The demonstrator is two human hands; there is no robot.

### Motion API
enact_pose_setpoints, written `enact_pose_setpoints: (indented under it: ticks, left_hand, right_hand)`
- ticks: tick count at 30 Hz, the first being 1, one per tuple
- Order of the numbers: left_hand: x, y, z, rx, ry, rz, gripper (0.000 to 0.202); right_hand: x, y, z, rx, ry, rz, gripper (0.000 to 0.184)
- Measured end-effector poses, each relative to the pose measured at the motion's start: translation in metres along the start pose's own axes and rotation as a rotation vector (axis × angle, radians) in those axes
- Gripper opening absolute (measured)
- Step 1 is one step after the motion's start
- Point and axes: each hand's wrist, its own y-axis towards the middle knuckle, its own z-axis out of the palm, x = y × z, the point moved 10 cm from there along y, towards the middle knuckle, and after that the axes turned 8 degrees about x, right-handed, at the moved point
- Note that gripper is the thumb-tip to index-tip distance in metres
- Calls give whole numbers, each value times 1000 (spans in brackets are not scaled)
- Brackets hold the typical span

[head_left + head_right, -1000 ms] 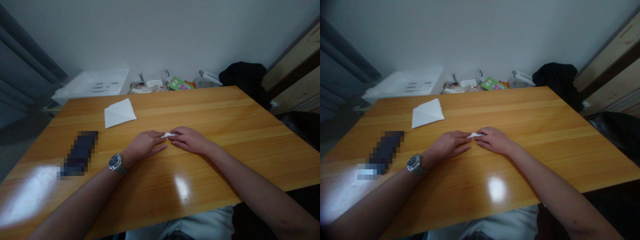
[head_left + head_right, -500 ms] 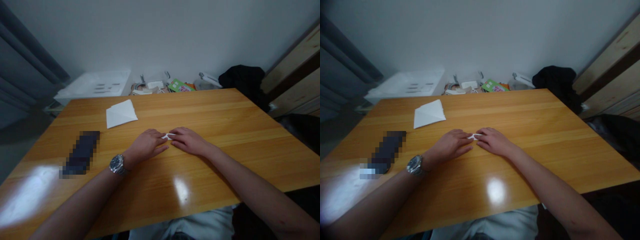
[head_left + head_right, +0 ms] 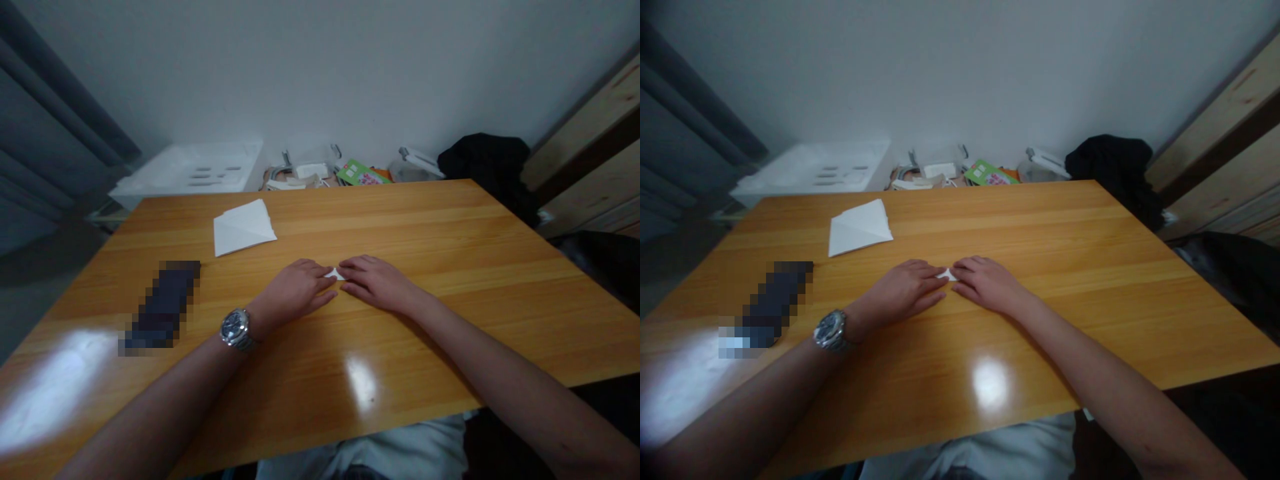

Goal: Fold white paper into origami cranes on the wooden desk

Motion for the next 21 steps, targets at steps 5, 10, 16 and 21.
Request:
enact_pose_setpoints:
  ticks: [5, 10, 16, 21]
  left_hand:
    - [-1, 0, 0, 2, -14, 14, 34]
    - [1, 0, 1, 8, -13, 6, 32]
    - [5, 1, 2, 11, -25, -14, 31]
    - [8, 2, 9, 17, -6, -44, 28]
  right_hand:
    - [-2, -1, 3, -1, -12, 0, 36]
    - [-5, -3, 4, -8, 8, -5, 35]
    - [-7, -4, 4, -12, 40, -26, 36]
    - [-11, -4, 4, -30, 90, -43, 34]
